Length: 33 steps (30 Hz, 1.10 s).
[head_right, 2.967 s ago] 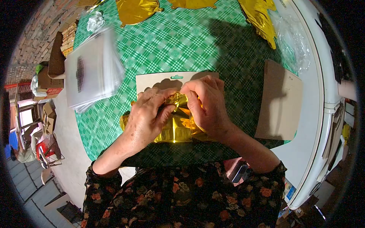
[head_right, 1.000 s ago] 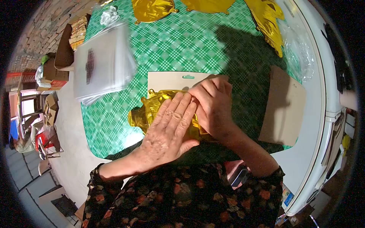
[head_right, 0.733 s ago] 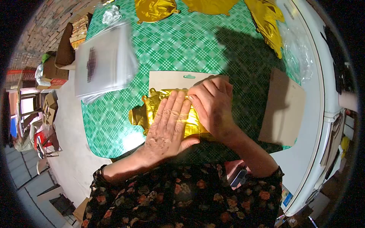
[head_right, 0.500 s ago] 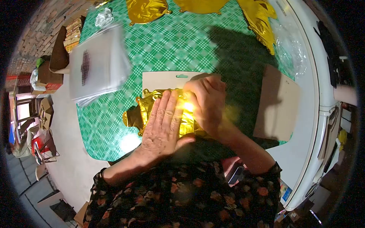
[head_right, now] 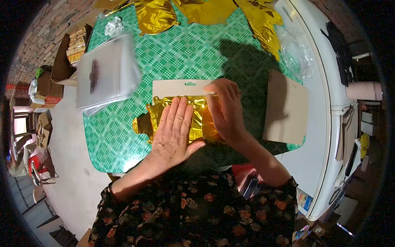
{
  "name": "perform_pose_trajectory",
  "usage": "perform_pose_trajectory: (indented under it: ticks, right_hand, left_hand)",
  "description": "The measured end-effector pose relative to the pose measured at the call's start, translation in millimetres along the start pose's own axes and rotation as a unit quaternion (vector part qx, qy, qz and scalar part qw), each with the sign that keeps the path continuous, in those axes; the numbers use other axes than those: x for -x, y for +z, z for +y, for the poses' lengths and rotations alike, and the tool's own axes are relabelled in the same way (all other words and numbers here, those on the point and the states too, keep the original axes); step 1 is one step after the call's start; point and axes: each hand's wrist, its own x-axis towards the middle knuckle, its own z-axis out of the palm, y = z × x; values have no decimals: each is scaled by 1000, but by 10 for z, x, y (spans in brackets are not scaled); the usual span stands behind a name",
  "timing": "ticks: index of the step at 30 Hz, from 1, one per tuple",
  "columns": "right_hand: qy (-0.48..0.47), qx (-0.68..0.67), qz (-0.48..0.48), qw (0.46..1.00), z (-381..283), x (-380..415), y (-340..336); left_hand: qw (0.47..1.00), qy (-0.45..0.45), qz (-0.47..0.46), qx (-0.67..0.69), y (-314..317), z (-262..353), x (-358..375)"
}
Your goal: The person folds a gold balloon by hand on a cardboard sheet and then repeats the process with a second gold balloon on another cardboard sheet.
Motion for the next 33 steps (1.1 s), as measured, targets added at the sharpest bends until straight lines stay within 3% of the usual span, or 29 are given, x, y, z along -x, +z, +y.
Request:
perform_pose_trajectory:
  ticks: [3, 6, 15, 19, 26, 29, 30, 33]
  right_hand:
    - [-79, 143, -77, 984, -149, 207, -110]
    - [-87, 202, -148, 964, -296, 321, -110]
    - [-72, 236, -231, 941, -273, 347, -59]
    - [-69, 235, -216, 945, -278, 349, -36]
    - [-99, 231, -182, 951, -204, 406, -1]
    - [-102, 234, -172, 952, -171, 435, 17]
    - [-104, 236, -168, 951, -160, 439, 22]
    - [-101, 246, -166, 950, -115, 473, 65]
  left_hand:
    - [1000, 3, 7, -5, -3, -3, 12]
    - [999, 8, 35, 3, 40, -13, 7]
    - [999, 8, 46, 12, 64, -18, 33]
    - [998, 7, 62, 10, 88, -35, 42]
    - [981, 9, 183, 62, -95, -216, -179]
    - [990, -17, 118, 77, -216, -333, -323]
    - [986, 1, 155, 54, -196, -367, -368]
    - [990, 16, 131, 41, -199, -422, -425]
